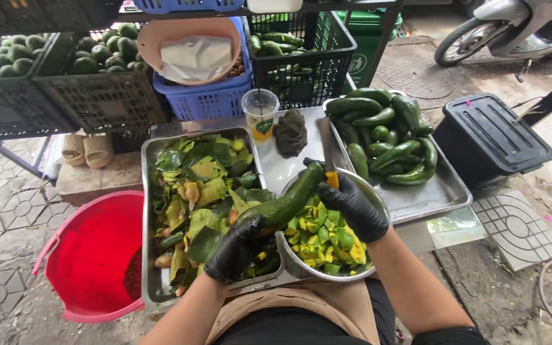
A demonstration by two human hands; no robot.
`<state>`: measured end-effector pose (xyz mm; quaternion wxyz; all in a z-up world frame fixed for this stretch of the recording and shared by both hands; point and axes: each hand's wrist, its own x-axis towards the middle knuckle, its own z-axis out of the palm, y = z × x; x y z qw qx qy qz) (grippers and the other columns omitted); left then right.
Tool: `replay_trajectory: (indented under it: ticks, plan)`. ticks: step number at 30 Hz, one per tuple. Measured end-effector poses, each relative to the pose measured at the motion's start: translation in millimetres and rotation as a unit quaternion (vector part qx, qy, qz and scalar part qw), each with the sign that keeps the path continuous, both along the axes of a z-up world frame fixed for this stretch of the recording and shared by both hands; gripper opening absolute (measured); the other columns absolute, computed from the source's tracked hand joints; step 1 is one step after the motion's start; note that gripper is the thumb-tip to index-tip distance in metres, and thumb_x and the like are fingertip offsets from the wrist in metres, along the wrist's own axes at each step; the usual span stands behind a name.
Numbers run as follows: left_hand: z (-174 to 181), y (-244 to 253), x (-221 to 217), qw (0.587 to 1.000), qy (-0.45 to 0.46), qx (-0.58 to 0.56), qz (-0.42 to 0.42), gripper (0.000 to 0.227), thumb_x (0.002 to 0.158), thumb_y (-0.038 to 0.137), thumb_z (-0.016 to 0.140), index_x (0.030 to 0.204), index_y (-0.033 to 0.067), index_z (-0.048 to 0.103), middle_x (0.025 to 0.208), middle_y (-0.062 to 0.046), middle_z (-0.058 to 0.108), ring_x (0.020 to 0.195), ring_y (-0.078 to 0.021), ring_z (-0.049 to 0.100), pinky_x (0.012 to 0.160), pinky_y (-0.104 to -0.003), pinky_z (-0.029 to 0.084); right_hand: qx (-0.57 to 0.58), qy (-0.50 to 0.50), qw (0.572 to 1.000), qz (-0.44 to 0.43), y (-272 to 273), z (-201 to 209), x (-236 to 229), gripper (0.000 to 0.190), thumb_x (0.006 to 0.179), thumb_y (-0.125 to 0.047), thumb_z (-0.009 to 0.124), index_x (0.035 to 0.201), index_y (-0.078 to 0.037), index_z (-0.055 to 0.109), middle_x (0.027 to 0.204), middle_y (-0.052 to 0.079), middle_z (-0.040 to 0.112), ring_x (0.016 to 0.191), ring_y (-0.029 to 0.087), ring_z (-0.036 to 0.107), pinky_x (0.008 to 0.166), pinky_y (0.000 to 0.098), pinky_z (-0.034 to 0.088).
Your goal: The recorder is prepping avocados by removing pits and scooping out the flesh.
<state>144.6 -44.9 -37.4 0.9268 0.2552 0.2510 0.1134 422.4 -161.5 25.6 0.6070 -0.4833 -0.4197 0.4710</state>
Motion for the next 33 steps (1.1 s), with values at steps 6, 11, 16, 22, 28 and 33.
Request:
replay_trajectory:
  ticks: [6,11,16,22,28,33]
  plan:
    - [-28.1,13.4,-47.6,0.973,-0.073,0.175,0.128,0.060,0.093,0.032,0.073,0.143,0.0042,0.058,0.124,-0.008,0.068,0.111,-0.0209,0.063,0.087,-0.034,0.053,0.021,0.161,0.980,-0.114,-0.7,-13.1,-83.5,0.060,0.101,-0.044,0.049,0.150,-0.009,0.050,0.099,0.000,0.064,0.063,0.010,0.047,0.056,0.0252,0.039]
    - [28.5,24.2,-83.9,0.976,-0.165,0.088,0.113,0.070,0.088,0.040,0.073,0.144,0.0055,0.051,0.130,-0.015,0.066,0.118,-0.0341,0.064,0.086,-0.040,0.056,0.026,0.162,0.983,-0.084,-5.8,-36.7,-101.9,0.052,0.101,-0.030,0.053,0.146,-0.002,0.051,0.094,0.002,0.060,0.074,0.014,0.052,0.065,0.0287,0.044]
    - [45.4,42.4,-111.0,0.976,-0.155,-0.123,0.091,0.072,0.090,0.031,0.070,0.151,0.0040,0.041,0.136,-0.020,0.061,0.121,-0.0366,0.065,0.086,-0.044,0.059,-0.009,0.106,0.994,-0.005,-8.3,-29.6,-120.2,0.055,0.107,-0.035,0.049,0.150,-0.001,0.054,0.084,0.000,0.055,0.071,0.011,0.047,0.064,0.0243,0.041]
    - [41.4,29.9,-119.0,0.974,-0.056,0.147,0.162,0.090,0.078,0.022,0.078,0.158,0.0115,0.037,0.136,-0.016,0.062,0.109,-0.0337,0.067,0.080,-0.039,0.057,-0.097,0.085,0.982,0.138,11.4,6.7,-159.7,0.061,0.105,-0.035,0.054,0.161,-0.013,0.043,0.074,-0.005,0.044,0.066,0.007,0.041,0.060,0.0225,0.036]
    - [53.9,17.8,-118.8,0.978,0.012,0.190,0.085,0.083,0.078,0.014,0.079,0.153,0.0068,0.045,0.126,-0.012,0.067,0.106,-0.0201,0.067,0.089,-0.031,0.057,-0.140,0.122,0.970,0.159,30.3,-31.3,-163.2,0.067,0.101,-0.027,0.062,0.162,-0.023,0.036,0.075,-0.006,0.046,0.067,0.007,0.042,0.059,0.0230,0.036]
    - [61.3,14.4,-118.9,0.899,0.096,0.425,0.034,0.075,0.082,0.008,0.073,0.152,0.0065,0.045,0.129,-0.010,0.067,0.113,-0.0168,0.063,0.097,-0.031,0.053,-0.192,0.107,0.971,0.094,37.5,-29.9,-181.2,0.057,0.099,-0.028,0.062,0.154,-0.023,0.045,0.079,-0.008,0.051,0.069,0.006,0.046,0.061,0.0239,0.040]
